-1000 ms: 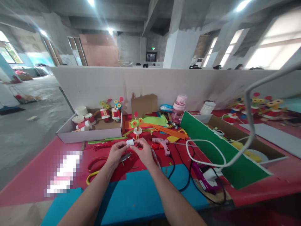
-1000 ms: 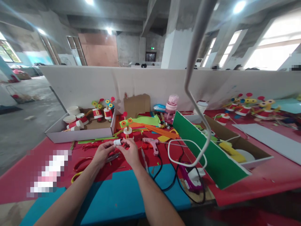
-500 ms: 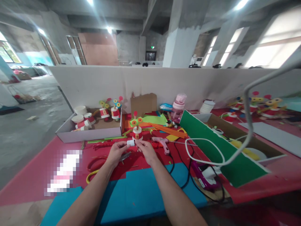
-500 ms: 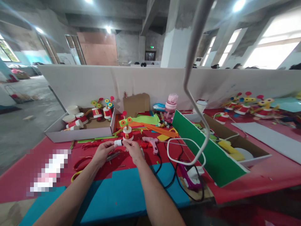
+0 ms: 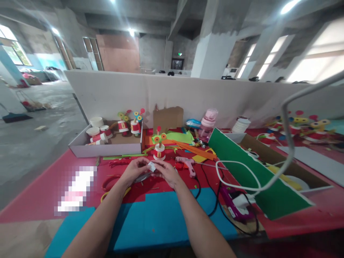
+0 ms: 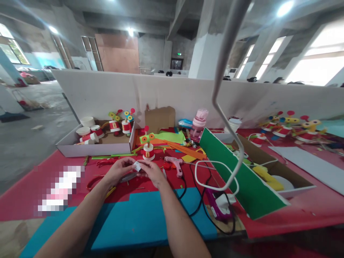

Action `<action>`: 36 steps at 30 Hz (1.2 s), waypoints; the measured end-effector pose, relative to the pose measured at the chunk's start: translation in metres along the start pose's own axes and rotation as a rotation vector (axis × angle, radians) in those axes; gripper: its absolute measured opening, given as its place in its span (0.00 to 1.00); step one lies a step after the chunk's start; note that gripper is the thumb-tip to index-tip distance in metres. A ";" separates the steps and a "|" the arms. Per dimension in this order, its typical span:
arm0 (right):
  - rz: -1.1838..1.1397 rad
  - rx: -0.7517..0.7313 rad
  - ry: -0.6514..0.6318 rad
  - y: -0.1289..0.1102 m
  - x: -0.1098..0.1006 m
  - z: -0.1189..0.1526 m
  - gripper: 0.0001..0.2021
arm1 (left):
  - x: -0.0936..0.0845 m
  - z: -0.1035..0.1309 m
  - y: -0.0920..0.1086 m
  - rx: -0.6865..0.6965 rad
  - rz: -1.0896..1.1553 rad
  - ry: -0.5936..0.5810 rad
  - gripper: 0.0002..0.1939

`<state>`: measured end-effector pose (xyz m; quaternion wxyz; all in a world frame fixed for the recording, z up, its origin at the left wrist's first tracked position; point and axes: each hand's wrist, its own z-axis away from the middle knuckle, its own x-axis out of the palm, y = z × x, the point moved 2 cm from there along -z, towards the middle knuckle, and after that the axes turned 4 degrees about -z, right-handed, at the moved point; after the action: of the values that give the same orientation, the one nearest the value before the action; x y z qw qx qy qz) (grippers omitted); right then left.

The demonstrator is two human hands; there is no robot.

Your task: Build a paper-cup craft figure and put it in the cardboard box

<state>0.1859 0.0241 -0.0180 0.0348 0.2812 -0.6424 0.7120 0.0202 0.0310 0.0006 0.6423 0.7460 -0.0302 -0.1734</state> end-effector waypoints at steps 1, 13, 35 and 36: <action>-0.051 -0.010 0.015 0.001 0.000 -0.001 0.22 | 0.001 -0.001 0.001 0.054 -0.029 0.049 0.19; -0.162 -0.080 0.046 0.002 0.007 -0.001 0.21 | 0.007 0.001 0.000 0.268 -0.441 0.177 0.20; 0.531 -0.328 -0.016 -0.015 0.001 0.004 0.20 | 0.001 0.002 0.001 0.237 -0.583 0.080 0.20; 0.537 -0.328 -0.010 -0.015 0.001 0.004 0.20 | 0.001 0.002 0.001 0.237 -0.595 0.080 0.20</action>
<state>0.1925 0.0224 -0.0043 -0.1126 0.0956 -0.8002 0.5812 0.0205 0.0288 0.0013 0.4728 0.7978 0.1945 -0.3195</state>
